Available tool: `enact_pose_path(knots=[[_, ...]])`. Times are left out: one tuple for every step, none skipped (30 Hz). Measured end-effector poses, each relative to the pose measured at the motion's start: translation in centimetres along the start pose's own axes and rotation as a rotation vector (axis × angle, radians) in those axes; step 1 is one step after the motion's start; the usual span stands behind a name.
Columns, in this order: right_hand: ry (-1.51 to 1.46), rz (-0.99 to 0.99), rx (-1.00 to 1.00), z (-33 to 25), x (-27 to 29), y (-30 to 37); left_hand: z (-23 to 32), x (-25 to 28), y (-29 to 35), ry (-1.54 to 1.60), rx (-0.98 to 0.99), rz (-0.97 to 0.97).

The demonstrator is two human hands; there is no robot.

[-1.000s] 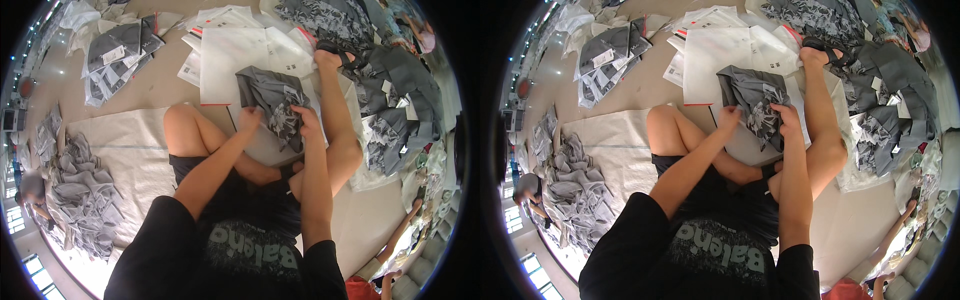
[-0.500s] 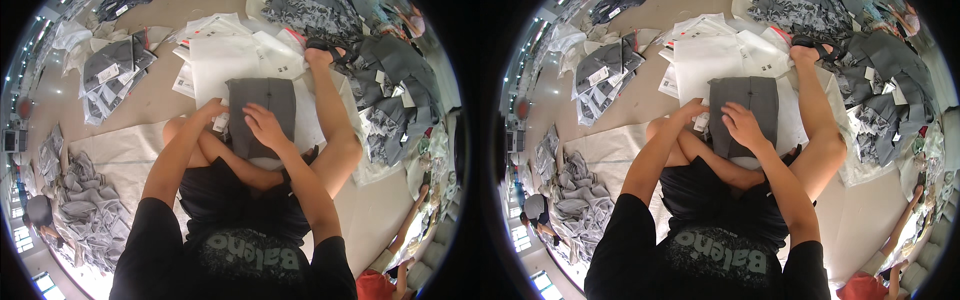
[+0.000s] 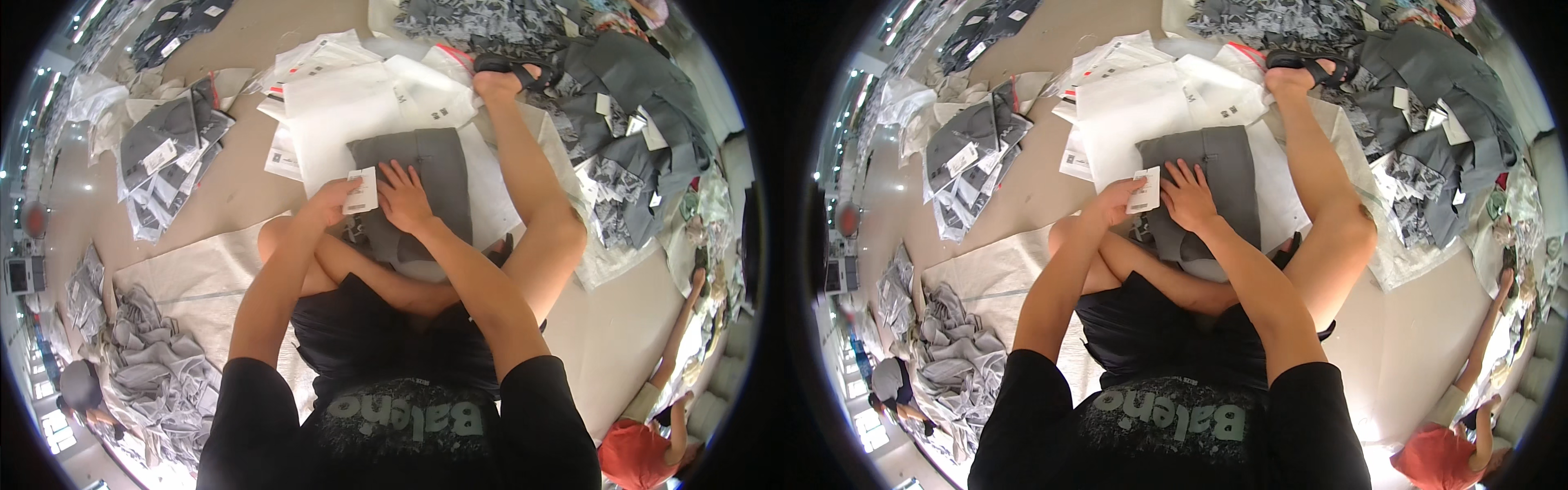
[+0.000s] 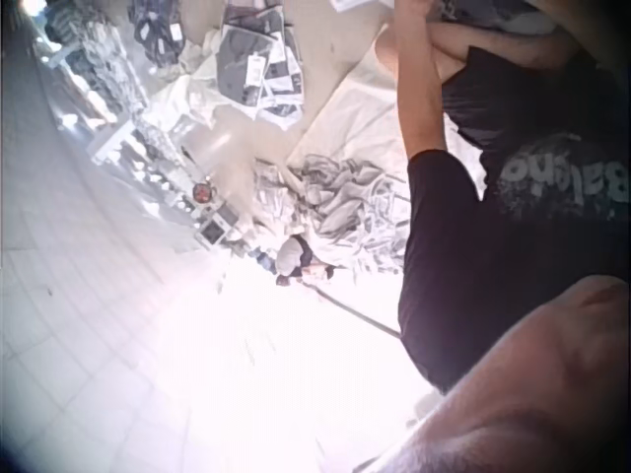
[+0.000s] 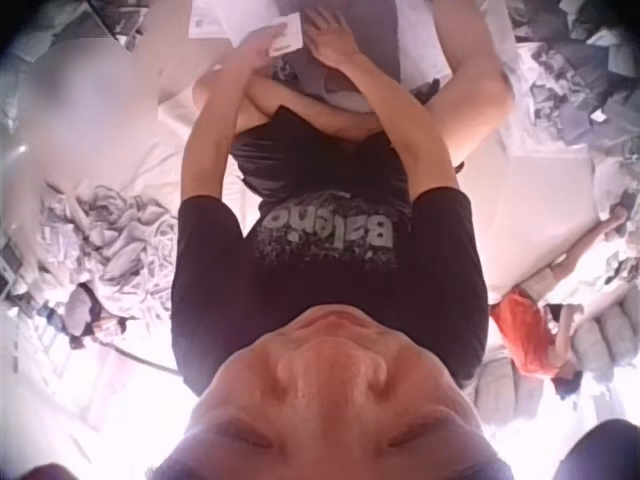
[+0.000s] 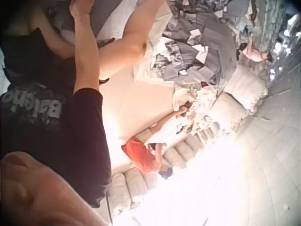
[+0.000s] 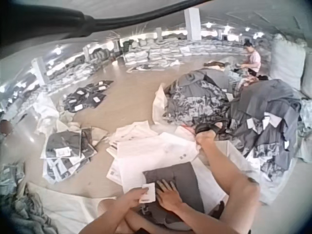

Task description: The person sits on the floor and repeatedly folds gray shorts, places them into clear plastic bags, and sets the packaged items aside. The person handles the garments one at a time, smoothing and folding them before bagging.

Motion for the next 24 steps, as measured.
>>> enact_pose_path(knots=[[-0.070,0.050,-0.022,0.4,1.5,0.0,-0.4,-1.2,-0.3,-0.147,-0.074,0.071],[-0.040,0.299,-0.029,0.9,5.0,0.2,-0.6,-2.0,-0.4,-0.288,-0.153,0.144],[-0.025,0.425,-0.132,2.5,7.0,0.7,-0.6,-2.2,-0.4,-0.429,-0.235,0.225],[-0.054,0.497,-0.323,4.3,8.5,1.8,0.3,-1.7,-0.8,-1.017,-0.355,0.471],[0.017,0.472,-0.570,7.2,8.4,3.3,-0.7,-1.7,-1.5,-0.959,-0.387,0.531],[-0.138,0.383,-0.778,10.0,7.3,4.3,-1.2,-1.7,-2.0,-0.900,-0.425,0.600],[-0.301,0.287,-0.980,12.3,5.8,5.4,-1.5,-1.9,-2.0,-0.842,-0.462,0.669],[-0.380,0.237,-0.991,14.0,5.0,6.4,-2.6,-3.3,-1.4,-0.560,-0.436,0.618],[-0.469,0.184,-0.989,15.1,4.2,6.7,-2.9,-3.4,-1.1,-0.493,-0.427,0.617],[-0.557,0.129,-0.983,15.8,3.3,6.9,-3.1,-3.5,-0.9,-0.426,-0.417,0.617],[-0.685,0.081,-0.939,15.9,2.4,6.6,-3.3,-3.5,-0.5,-0.357,-0.401,0.618],[-0.811,0.031,-0.890,15.8,1.5,6.2,-3.3,-3.3,-0.4,-0.356,-0.318,0.522],[-0.934,-0.018,-0.838,15.6,0.7,6.0,-2.8,-3.4,-0.3,-0.481,-0.301,0.448],[-0.995,-0.022,-0.830,15.4,0.5,5.8,-2.0,-3.6,-0.1,-0.600,-0.287,0.376],[-1.055,-0.025,-0.823,15.1,0.2,5.7,-1.6,-4.1,0.0,-0.718,-0.271,0.303],[-1.114,-0.028,-0.816,14.8,0.0,5.7,-1.8,-4.6,0.4,-0.655,-0.262,0.262],[-1.152,-0.009,-0.810,14.2,0.4,5.3,-1.7,-4.8,0.6,-0.497,-0.258,0.239],[-1.190,0.007,-0.808,13.6,1.0,5.2,-2.0,-4.9,0.8,-0.336,-0.249,0.213],[-1.227,0.024,-0.807,12.9,1.5,4.9,-2.2,-4.9,1.0,-0.176,-0.241,0.185],[-1.248,0.014,-0.801,12.8,1.5,4.9,-2.6,-4.9,1.0,-0.103,-0.215,0.175],[-1.268,0.004,-0.795,12.7,1.4,4.9,-2.7,-5.2,1.0,-0.150,-0.232,0.172],[-1.289,-0.006,-0.789,12.6,1.3,4.9,-2.9,-5.6,0.9,-0.199,-0.249,0.169],[-1.290,-0.057,-0.750,12.4,1.1,4.8,-3.0,-5.9,1.0,-0.248,-0.265,0.168],[-1.290,-0.107,-0.709,12.2,0.8,4.9,-3.4,-6.2,1.1,-0.258,-0.255,0.169]])
Point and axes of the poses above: each hand's wrist, its own y-axis away from the middle knuckle, its own x-axis out of the back of the hand, z = x × y, the point moved 6 cm from there along -y, towards the middle knuckle, and after that the axes turned 5 degrees about -z, right-handed, at the moved point
